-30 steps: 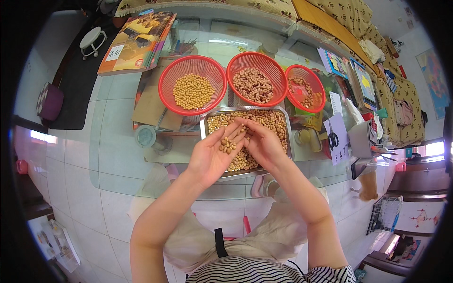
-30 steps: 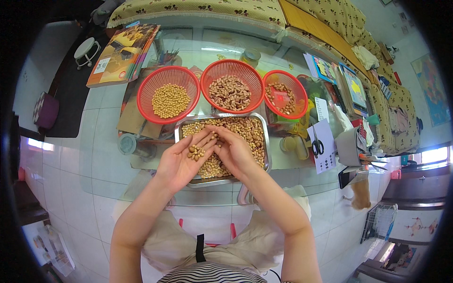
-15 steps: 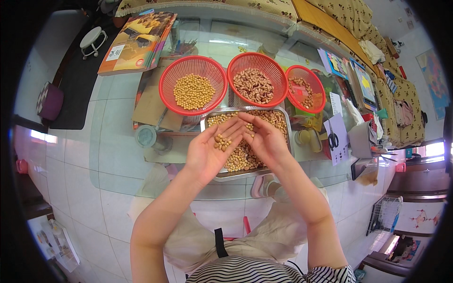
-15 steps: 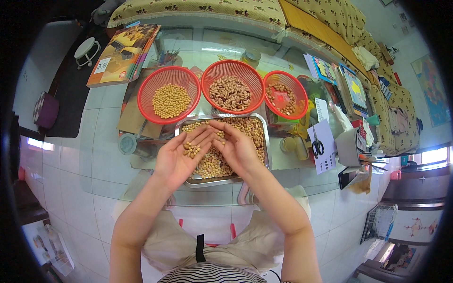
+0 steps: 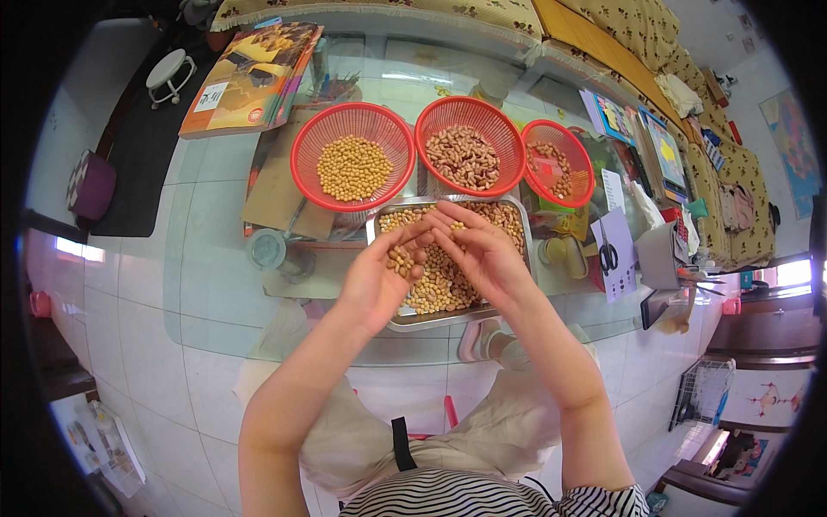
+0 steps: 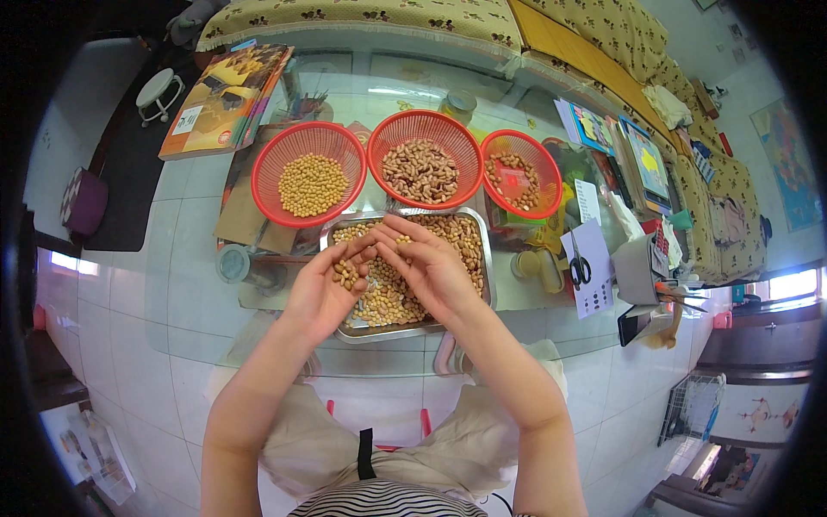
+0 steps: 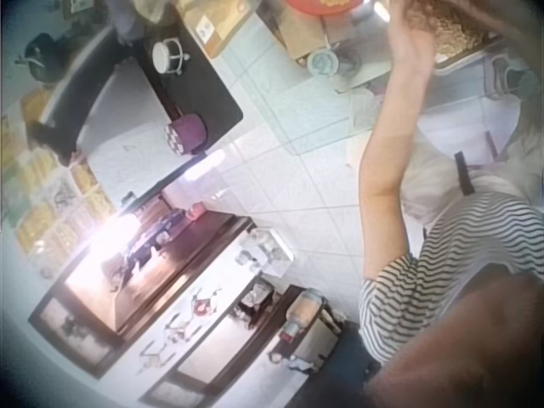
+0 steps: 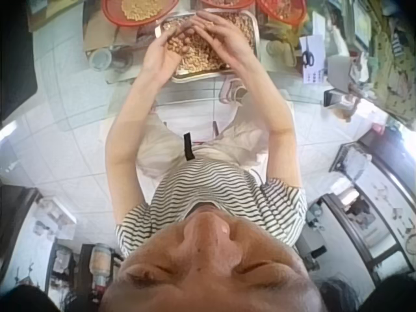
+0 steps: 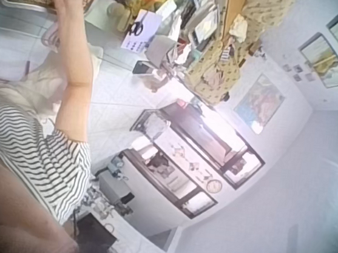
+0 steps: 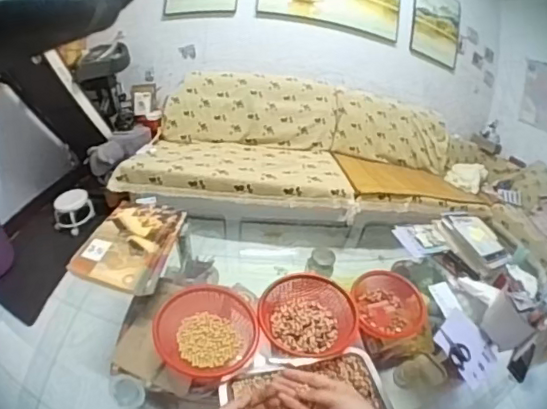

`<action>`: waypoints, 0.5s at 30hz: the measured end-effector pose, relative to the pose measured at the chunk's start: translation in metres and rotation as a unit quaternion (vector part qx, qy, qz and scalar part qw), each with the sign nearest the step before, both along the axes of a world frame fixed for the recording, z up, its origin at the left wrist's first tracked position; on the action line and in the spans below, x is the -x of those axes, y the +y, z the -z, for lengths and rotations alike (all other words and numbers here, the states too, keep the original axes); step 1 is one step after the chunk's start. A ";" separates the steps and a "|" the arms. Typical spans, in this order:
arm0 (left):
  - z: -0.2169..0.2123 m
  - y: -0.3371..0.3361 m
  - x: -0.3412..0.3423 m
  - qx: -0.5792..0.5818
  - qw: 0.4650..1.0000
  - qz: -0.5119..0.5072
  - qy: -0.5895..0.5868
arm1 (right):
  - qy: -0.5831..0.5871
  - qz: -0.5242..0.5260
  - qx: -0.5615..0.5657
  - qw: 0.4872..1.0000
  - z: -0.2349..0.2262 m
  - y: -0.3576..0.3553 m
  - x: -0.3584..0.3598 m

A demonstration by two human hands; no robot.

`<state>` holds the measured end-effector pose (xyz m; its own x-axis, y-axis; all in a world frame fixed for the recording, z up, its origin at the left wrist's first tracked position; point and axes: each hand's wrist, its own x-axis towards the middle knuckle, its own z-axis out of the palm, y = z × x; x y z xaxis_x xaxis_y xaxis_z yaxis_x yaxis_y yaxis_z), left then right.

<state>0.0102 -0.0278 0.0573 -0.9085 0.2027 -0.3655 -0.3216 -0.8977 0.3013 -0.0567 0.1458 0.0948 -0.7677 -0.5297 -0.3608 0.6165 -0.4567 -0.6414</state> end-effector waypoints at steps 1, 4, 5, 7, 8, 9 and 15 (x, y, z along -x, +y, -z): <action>-0.001 0.001 0.000 0.003 1.000 0.001 -0.009 | -0.004 0.001 0.000 1.000 0.000 0.000 0.000; -0.004 0.004 0.000 0.029 0.999 0.004 -0.030 | -0.004 0.007 -0.008 1.000 -0.002 0.000 -0.001; -0.005 0.005 0.001 0.041 0.999 0.005 -0.036 | 0.004 0.009 -0.017 1.000 -0.002 -0.001 -0.001; -0.005 0.009 0.000 0.051 0.998 -0.008 -0.045 | 0.011 0.011 -0.027 1.000 -0.004 -0.001 -0.003; -0.005 0.011 0.000 0.056 0.997 -0.014 -0.050 | 0.011 0.011 -0.029 0.999 -0.005 -0.002 -0.003; -0.004 0.012 -0.001 0.040 0.998 -0.016 -0.050 | 0.010 0.011 -0.031 0.999 -0.007 -0.002 -0.004; -0.012 0.018 -0.004 -0.001 0.998 -0.022 -0.064 | -0.009 -0.030 -0.003 0.999 -0.014 -0.006 -0.013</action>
<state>0.0139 -0.0100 0.0695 -0.8621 0.1644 -0.4793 -0.3175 -0.9125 0.2581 -0.0438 0.1395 0.1087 -0.7277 -0.5726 -0.3776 0.6544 -0.4146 -0.6324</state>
